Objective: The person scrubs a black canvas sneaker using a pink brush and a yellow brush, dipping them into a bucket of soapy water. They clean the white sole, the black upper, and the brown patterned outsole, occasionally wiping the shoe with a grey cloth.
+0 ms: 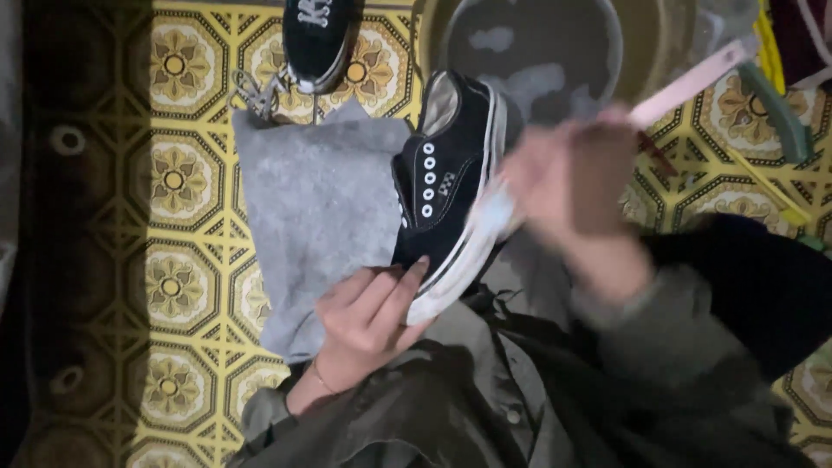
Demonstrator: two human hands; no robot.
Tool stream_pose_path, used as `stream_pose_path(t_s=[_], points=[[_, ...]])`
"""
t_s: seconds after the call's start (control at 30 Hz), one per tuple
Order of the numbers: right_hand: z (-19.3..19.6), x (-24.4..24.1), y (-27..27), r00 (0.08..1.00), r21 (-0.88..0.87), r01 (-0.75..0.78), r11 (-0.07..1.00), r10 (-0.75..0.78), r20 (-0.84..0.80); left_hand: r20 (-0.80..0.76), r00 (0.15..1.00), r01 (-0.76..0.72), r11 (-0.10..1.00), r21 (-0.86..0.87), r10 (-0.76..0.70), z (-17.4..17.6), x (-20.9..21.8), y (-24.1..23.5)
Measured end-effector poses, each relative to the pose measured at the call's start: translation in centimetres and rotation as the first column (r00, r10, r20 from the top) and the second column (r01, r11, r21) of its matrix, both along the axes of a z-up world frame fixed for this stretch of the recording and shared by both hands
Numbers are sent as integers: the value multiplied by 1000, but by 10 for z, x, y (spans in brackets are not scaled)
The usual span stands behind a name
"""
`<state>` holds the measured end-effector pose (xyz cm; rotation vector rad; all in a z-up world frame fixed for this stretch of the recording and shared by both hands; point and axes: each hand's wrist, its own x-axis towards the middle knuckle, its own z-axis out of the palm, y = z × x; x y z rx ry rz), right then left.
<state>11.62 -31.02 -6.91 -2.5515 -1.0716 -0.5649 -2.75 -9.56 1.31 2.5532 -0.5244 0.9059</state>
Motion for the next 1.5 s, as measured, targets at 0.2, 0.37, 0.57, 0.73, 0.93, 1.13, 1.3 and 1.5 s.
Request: stream_pose_path(t_s=[0.2,0.37,0.57,0.73,0.93,1.13,1.3,1.5], points=[[36,-20,39,952,542,12,840,155,-262,-30,999,17,999,-46,-19,-1,3,-4],[55,-35,39,999,245,1,970,10,-43,-63,998,-24,999,-47,21,-1,3,-7],[8,-6,21,997,311,-22,950,45,-67,-69,998,-11,990,-139,1,-5,3,-1],[53,-46,51,998,357,-5,934,26,-53,-137,990,-49,986,-160,27,-6,-1,-3],[26,-19,42,972,288,222,931,-190,-136,-245,968,-93,988,-125,60,-1,-6,0],[-3,-17,36,992,396,-50,917,91,-85,-148,989,-49,963,-266,10,-7,-1,3],[27,-45,56,996,424,-78,902,87,-2,-145,988,-94,960,-263,57,-15,-6,3],[-4,9,28,982,508,29,861,71,-176,-171,985,-94,935,-342,36,-11,-4,4]])
